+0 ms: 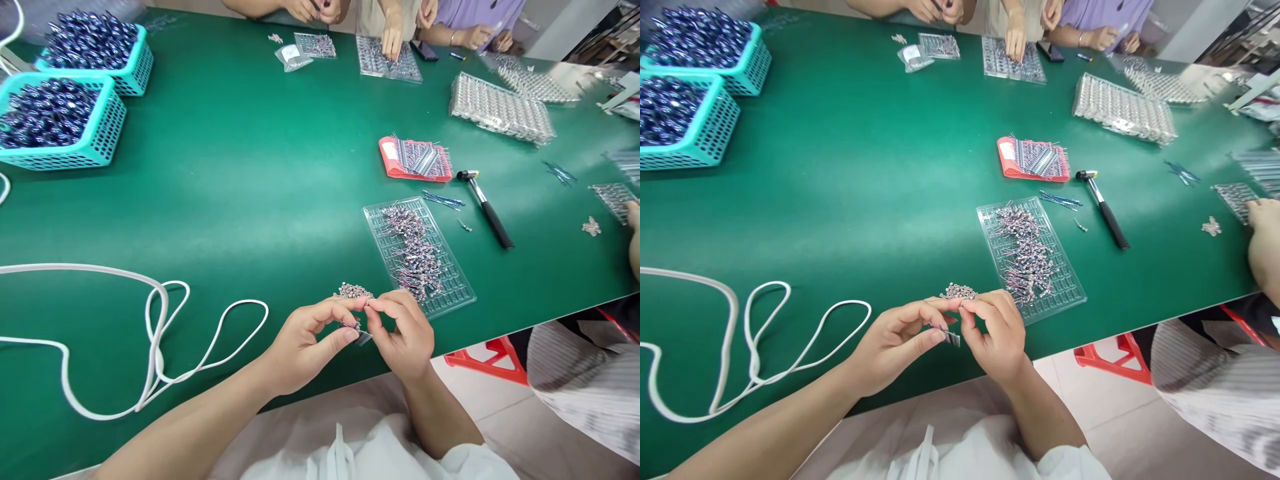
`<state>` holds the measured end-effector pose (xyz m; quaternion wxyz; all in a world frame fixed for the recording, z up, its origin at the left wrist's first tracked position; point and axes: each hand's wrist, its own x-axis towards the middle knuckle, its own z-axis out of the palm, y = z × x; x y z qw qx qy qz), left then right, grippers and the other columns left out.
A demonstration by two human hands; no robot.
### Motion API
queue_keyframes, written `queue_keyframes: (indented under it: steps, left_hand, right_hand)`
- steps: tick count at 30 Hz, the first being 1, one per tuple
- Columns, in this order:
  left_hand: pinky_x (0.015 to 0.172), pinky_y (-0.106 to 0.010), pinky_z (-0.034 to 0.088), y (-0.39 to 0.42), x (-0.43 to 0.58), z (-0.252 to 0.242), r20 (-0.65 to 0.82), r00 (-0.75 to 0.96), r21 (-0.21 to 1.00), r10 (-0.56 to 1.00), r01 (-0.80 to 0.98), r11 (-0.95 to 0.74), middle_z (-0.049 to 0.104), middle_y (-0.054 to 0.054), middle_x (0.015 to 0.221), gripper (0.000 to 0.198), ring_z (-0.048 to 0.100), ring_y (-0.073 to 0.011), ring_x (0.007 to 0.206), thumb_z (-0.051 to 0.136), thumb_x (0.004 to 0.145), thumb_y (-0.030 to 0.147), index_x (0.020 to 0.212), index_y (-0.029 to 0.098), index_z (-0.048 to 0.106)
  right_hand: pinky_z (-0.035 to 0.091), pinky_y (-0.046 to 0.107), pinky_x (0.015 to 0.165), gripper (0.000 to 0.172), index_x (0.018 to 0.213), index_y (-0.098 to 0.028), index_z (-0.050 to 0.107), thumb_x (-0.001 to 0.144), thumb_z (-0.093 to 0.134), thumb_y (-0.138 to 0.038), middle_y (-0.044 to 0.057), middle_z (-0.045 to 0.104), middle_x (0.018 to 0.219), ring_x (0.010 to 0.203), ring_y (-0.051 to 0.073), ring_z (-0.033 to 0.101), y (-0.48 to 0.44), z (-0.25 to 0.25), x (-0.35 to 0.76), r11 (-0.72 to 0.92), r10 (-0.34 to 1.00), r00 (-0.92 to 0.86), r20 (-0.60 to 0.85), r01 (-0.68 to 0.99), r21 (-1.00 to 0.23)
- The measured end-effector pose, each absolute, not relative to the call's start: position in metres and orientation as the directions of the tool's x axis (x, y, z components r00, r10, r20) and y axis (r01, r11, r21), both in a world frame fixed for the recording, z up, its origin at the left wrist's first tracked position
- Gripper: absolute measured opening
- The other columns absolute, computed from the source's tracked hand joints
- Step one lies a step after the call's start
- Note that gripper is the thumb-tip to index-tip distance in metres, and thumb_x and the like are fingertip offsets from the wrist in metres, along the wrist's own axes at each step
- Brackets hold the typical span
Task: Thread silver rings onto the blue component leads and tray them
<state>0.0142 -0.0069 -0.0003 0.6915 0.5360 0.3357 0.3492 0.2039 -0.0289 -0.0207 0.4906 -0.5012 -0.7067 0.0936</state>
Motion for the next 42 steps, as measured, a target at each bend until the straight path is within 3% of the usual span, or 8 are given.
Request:
queue_keyframes:
  steps: [5, 10, 16, 18, 21, 24, 29, 42]
  left_hand:
    - [0.113, -0.046, 0.043, -0.006, 0.015, 0.001, -0.024, 0.519, 0.998, 0.855, -0.035, 0.049, 0.073, -0.015, 0.124, 0.007, 0.066, -0.0274, 0.121, 0.064, 0.092, 0.02, 0.087, 0.017, 0.067]
    - [0.11, -0.043, 0.045, -0.006, 0.016, -0.003, 0.037, 0.513, 0.998, 0.857, 0.026, -0.058, 0.074, -0.015, 0.123, 0.006, 0.066, -0.0255, 0.121, 0.061, 0.093, 0.016, 0.089, 0.018, 0.066]
    - [0.11, -0.042, 0.044, -0.007, 0.015, -0.003, -0.017, 0.5, 0.999, 0.866, 0.037, -0.001, 0.074, -0.015, 0.122, 0.006, 0.067, -0.0251, 0.118, 0.063, 0.091, 0.016, 0.086, 0.017, 0.066]
    - [0.107, -0.041, 0.046, -0.007, 0.016, -0.002, -0.105, 0.503, 0.99, 0.858, -0.027, 0.137, 0.075, -0.014, 0.122, 0.006, 0.067, -0.0251, 0.117, 0.064, 0.092, 0.02, 0.086, 0.017, 0.066]
    - [0.09, -0.035, 0.056, -0.005, 0.017, -0.001, -0.263, 0.489, 0.907, 0.832, -0.169, 0.386, 0.077, -0.012, 0.113, 0.013, 0.071, -0.0231, 0.106, 0.069, 0.089, 0.028, 0.086, 0.017, 0.065]
    - [0.076, -0.026, 0.057, -0.002, 0.02, -0.001, -0.355, 0.428, 0.839, 0.831, -0.245, 0.485, 0.079, -0.009, 0.099, 0.021, 0.071, -0.0168, 0.087, 0.076, 0.084, 0.033, 0.084, 0.015, 0.065]
    - [0.065, -0.018, 0.052, -0.001, 0.023, 0.0, -0.395, 0.33, 0.846, 0.857, -0.232, 0.479, 0.07, 0.001, 0.075, 0.023, 0.062, -0.0083, 0.068, 0.083, 0.076, 0.031, 0.079, 0.014, 0.068]
    - [0.071, -0.023, 0.06, -0.007, 0.023, 0.002, -0.324, 0.321, 0.911, 0.89, -0.148, 0.385, 0.073, -0.002, 0.079, 0.01, 0.07, -0.0124, 0.071, 0.075, 0.081, 0.022, 0.079, 0.016, 0.068]
  right_hand:
    - [0.056, 0.033, 0.068, 0.026, 0.104, -0.024, 0.065, 0.087, 0.065, -0.005, 0.003, 0.069, 0.085, 0.076, 0.016, 0.065, -0.029, -0.022, 0.206, 0.467, 0.828, -0.036, 0.559, 0.596, -0.653]
    - [0.054, 0.033, 0.068, 0.023, 0.102, -0.023, 0.064, 0.087, 0.065, -0.006, 0.003, 0.069, 0.083, 0.075, 0.016, 0.064, -0.029, -0.026, 0.207, 0.48, 0.806, -0.087, 0.585, 0.675, -0.56]
    - [0.052, 0.033, 0.069, 0.017, 0.096, -0.022, 0.063, 0.087, 0.065, -0.008, 0.003, 0.068, 0.083, 0.075, 0.017, 0.063, -0.029, -0.024, 0.206, 0.447, 0.833, -0.1, 0.543, 0.7, -0.557]
    - [0.051, 0.031, 0.069, 0.018, 0.095, -0.023, 0.064, 0.087, 0.065, -0.007, 0.002, 0.067, 0.083, 0.075, 0.016, 0.062, -0.03, -0.022, 0.205, 0.422, 0.861, -0.065, 0.504, 0.642, -0.64]
    - [0.048, 0.029, 0.066, 0.015, 0.09, -0.024, 0.064, 0.088, 0.064, -0.009, 0.0, 0.064, 0.081, 0.073, 0.015, 0.059, -0.034, -0.02, 0.205, 0.315, 0.929, 0.037, 0.368, 0.446, -0.838]
    - [0.046, 0.028, 0.066, 0.011, 0.087, -0.023, 0.064, 0.09, 0.063, -0.013, 0.0, 0.059, 0.079, 0.074, 0.015, 0.056, -0.038, -0.023, 0.204, 0.192, 0.972, 0.098, 0.214, 0.197, -0.961]
    - [0.044, 0.029, 0.069, 0.007, 0.088, -0.023, 0.065, 0.091, 0.065, -0.017, 0.0, 0.057, 0.08, 0.077, 0.015, 0.054, -0.039, -0.032, 0.2, 0.153, 0.982, 0.119, 0.149, -0.026, -0.988]
    - [0.045, 0.031, 0.07, 0.009, 0.091, -0.025, 0.068, 0.091, 0.065, -0.016, 0.0, 0.058, 0.08, 0.078, 0.016, 0.054, -0.04, -0.034, 0.199, 0.147, 0.987, 0.077, 0.143, -0.041, -0.988]
